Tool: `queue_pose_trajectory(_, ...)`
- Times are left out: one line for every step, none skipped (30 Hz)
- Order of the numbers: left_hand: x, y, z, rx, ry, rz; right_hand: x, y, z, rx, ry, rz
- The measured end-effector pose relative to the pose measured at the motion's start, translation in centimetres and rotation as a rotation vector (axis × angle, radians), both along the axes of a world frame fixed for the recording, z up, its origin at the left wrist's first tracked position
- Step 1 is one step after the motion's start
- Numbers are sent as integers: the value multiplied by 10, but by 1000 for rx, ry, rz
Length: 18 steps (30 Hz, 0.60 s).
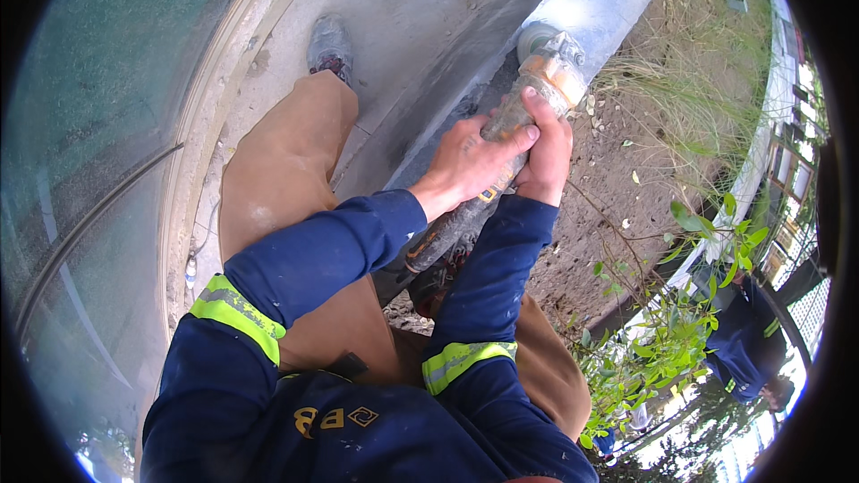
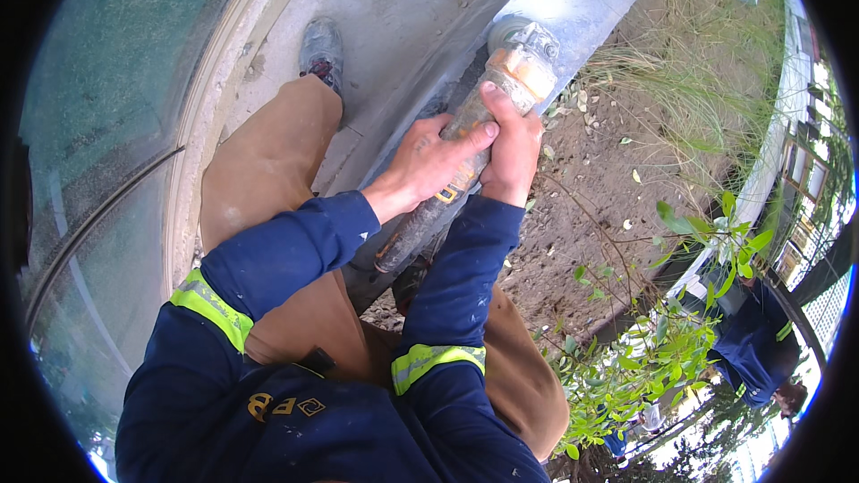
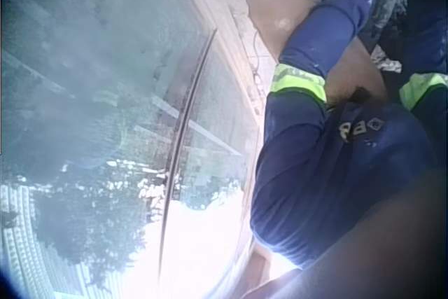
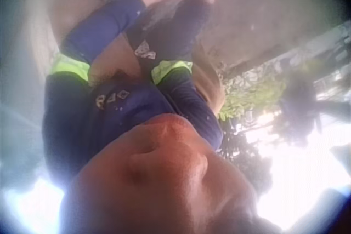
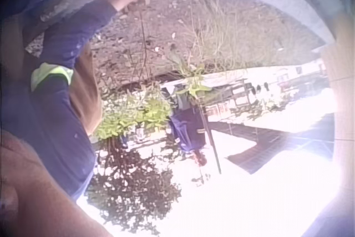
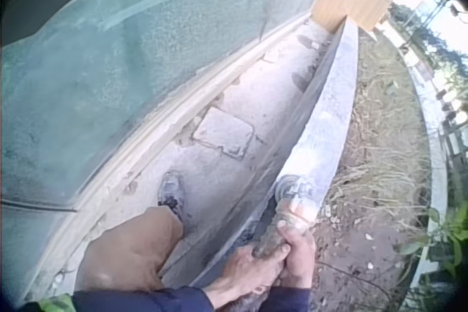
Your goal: The person uses an angle grinder to smooth a concrete curb edge. They hold the tool with both hands and move it steadily along the vertical face of the curb, generating dust as the surface is ground down.
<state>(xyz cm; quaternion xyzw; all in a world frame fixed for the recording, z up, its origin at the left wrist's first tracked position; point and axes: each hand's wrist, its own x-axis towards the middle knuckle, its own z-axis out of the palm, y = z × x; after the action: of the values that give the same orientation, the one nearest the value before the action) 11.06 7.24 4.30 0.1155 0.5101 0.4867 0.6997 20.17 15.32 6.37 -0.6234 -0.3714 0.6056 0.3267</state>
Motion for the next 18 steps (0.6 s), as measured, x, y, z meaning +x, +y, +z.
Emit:
queue_pose_trajectory(-1,0,0,-7,-7,-2,-1,1,-1,-6,-5,-2)
queue_pose_trajectory(-1,1,0,-14,-13,-3,-1,2,-2,-12,-10,-3)
queue_pose_trajectory(-2,2,0,-13,-7,-1,-1,3,-1,-40,-10,-15)
queue_pose_trajectory(-3,3,1,-14,1,2,-2,5,0,-69,-9,-25)
queue_pose_trajectory(-5,3,2,-14,8,5,-3,6,1,-98,-8,-36)
queue_pose_trajectory(-8,4,4,-23,13,-17,-4,7,1,-89,-1,-36)
queue_pose_trajectory(-13,7,11,-30,15,-39,-4,8,2,-79,3,-37)
queue_pose_trajectory(-16,8,15,-37,17,-60,-3,10,3,-69,8,-37)
queue_pose_trajectory(-14,8,11,-25,17,-43,-2,11,2,-67,7,-32)
queue_pose_trajectory(-12,9,8,-15,18,-25,-2,11,1,-67,7,-26)
queue_pose_trajectory(-10,9,5,-5,20,-7,-2,12,0,-66,7,-19)
queue_pose_trajectory(-9,9,2,-7,39,-10,-3,12,0,-66,15,-18)
queue_pose_trajectory(-10,9,3,-9,57,-14,-3,13,0,-65,21,-19)
queue_pose_trajectory(-10,10,3,-11,75,-18,-3,13,-1,-63,28,-20)
queue_pose_trajectory(-10,10,2,-17,122,-21,-3,13,-3,-46,23,-11)
queue_pose_trajectory(-8,11,3,-23,169,-23,-1,13,-5,-30,18,-1)
queue_pose_trajectory(-7,11,3,-30,217,-25,-1,14,-6,-13,13,8)
queue_pose_trajectory(-8,11,2,-30,182,-37,-1,15,-6,-31,21,1)
